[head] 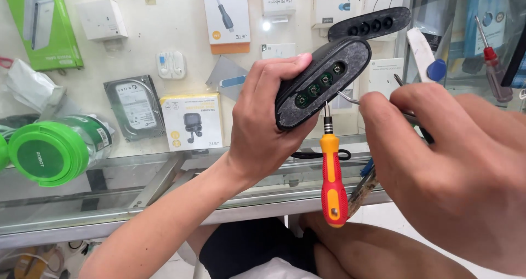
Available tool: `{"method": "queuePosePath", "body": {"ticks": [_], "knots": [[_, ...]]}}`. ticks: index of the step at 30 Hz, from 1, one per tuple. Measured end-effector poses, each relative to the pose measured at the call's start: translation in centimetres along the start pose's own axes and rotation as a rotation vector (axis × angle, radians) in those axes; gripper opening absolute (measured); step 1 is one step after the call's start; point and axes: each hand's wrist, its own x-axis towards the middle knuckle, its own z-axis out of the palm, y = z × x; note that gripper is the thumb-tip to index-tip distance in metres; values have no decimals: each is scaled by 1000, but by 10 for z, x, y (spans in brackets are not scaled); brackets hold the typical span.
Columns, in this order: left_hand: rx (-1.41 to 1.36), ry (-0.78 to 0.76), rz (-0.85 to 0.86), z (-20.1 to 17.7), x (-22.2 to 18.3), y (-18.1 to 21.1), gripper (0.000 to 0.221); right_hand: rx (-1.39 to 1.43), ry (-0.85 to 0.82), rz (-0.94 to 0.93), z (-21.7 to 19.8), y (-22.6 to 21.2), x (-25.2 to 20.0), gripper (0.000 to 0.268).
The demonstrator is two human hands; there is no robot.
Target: Disassembling a small electronic device using screwdrivers on a repair bench
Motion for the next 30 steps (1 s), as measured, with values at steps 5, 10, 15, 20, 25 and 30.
{"method": "queuePosePath", "body": {"ticks": [5,10,15,20,25,30], "knots": [[-2,6,-3,5,-4,-3,43,-140,107,13,10,-12,-9,16],[28,25,-3,8,-6,-4,41,-17,93,27,13,-11,-8,11],[3,3,24,6,-5,-5,50,159,81,35,15,-4,-8,5],[-10,-3,26,5,-4,-4,54,292,111,24,17,-3,-7,6],[6,7,3,5,-4,-3,47,216,259,26,31,-3,-15,12],[-15,32,-22,5,-3,-2,43,146,216,-5,25,-3,-8,15]]}}
